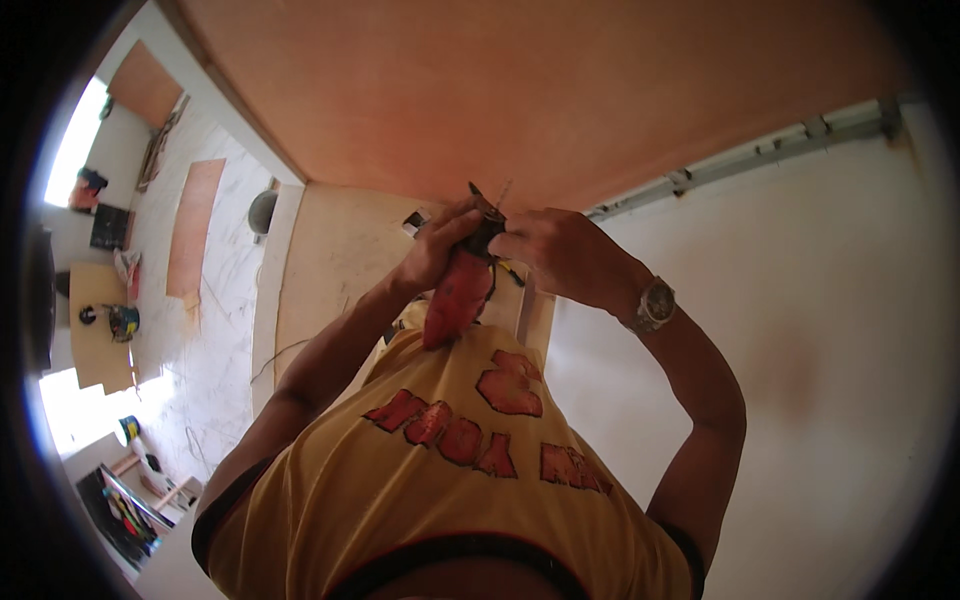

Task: The person drills holes into a wooden board and metal frame using a power drill, and then uses a rivet tool to secure rivets into the holes.

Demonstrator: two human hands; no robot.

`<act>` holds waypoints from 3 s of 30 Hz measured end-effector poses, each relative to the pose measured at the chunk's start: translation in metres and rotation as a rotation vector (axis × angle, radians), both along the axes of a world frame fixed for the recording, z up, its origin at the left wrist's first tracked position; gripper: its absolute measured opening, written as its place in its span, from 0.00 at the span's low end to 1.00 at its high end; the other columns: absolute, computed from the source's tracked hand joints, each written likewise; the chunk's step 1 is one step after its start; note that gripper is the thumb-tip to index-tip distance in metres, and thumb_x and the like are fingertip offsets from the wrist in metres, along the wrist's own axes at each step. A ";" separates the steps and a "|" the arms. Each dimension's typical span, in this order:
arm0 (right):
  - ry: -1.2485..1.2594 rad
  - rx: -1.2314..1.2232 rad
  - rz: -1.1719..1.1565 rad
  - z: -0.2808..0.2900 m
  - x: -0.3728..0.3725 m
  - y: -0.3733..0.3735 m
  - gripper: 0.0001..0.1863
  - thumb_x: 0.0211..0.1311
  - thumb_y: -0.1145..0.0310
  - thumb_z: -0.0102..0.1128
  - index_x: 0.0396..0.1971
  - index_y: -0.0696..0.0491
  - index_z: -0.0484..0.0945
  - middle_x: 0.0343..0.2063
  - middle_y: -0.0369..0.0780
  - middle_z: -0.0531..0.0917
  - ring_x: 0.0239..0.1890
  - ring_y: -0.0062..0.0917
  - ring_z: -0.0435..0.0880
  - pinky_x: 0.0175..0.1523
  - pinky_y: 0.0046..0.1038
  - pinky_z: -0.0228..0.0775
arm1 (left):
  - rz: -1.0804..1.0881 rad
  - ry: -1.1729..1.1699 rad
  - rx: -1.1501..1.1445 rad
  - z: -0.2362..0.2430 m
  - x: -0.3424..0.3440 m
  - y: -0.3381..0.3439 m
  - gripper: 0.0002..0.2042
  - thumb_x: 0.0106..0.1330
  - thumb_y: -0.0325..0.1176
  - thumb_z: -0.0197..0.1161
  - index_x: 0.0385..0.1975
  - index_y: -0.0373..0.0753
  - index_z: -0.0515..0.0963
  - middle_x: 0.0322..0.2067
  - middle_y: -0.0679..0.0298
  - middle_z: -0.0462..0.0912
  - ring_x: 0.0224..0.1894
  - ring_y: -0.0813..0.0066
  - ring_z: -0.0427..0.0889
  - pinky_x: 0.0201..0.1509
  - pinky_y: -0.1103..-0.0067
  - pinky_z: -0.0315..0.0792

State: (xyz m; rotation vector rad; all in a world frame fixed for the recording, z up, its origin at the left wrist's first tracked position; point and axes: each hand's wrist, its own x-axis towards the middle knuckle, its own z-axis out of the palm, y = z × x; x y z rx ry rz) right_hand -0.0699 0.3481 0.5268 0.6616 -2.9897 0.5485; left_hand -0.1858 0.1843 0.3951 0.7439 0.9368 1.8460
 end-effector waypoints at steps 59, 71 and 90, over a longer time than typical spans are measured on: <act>0.264 -0.310 -0.118 -0.065 -0.009 -0.042 0.13 0.54 0.73 0.70 0.24 0.53 0.70 0.26 0.41 0.79 0.22 0.39 0.79 0.26 0.35 0.71 | 0.033 0.193 -0.241 0.018 -0.002 -0.021 0.22 0.79 0.46 0.47 0.31 0.34 0.78 0.23 0.69 0.79 0.27 0.83 0.74 0.32 0.81 0.70; 0.029 -0.444 -0.384 -0.048 0.002 -0.039 0.07 0.68 0.69 0.61 0.42 0.54 0.78 0.34 0.45 0.83 0.36 0.39 0.85 0.41 0.38 0.77 | -0.031 -0.015 -0.185 0.011 -0.008 -0.015 0.19 0.80 0.49 0.47 0.39 0.38 0.75 0.31 0.67 0.78 0.31 0.81 0.76 0.38 0.79 0.73; -0.180 -1.218 -0.536 -0.036 0.010 -0.053 0.10 0.81 0.68 0.44 0.43 0.56 0.74 0.20 0.32 0.75 0.22 0.11 0.70 0.29 0.19 0.68 | 0.026 0.070 -0.042 0.017 0.002 -0.032 0.25 0.79 0.52 0.46 0.48 0.32 0.75 0.25 0.60 0.80 0.29 0.74 0.81 0.38 0.78 0.74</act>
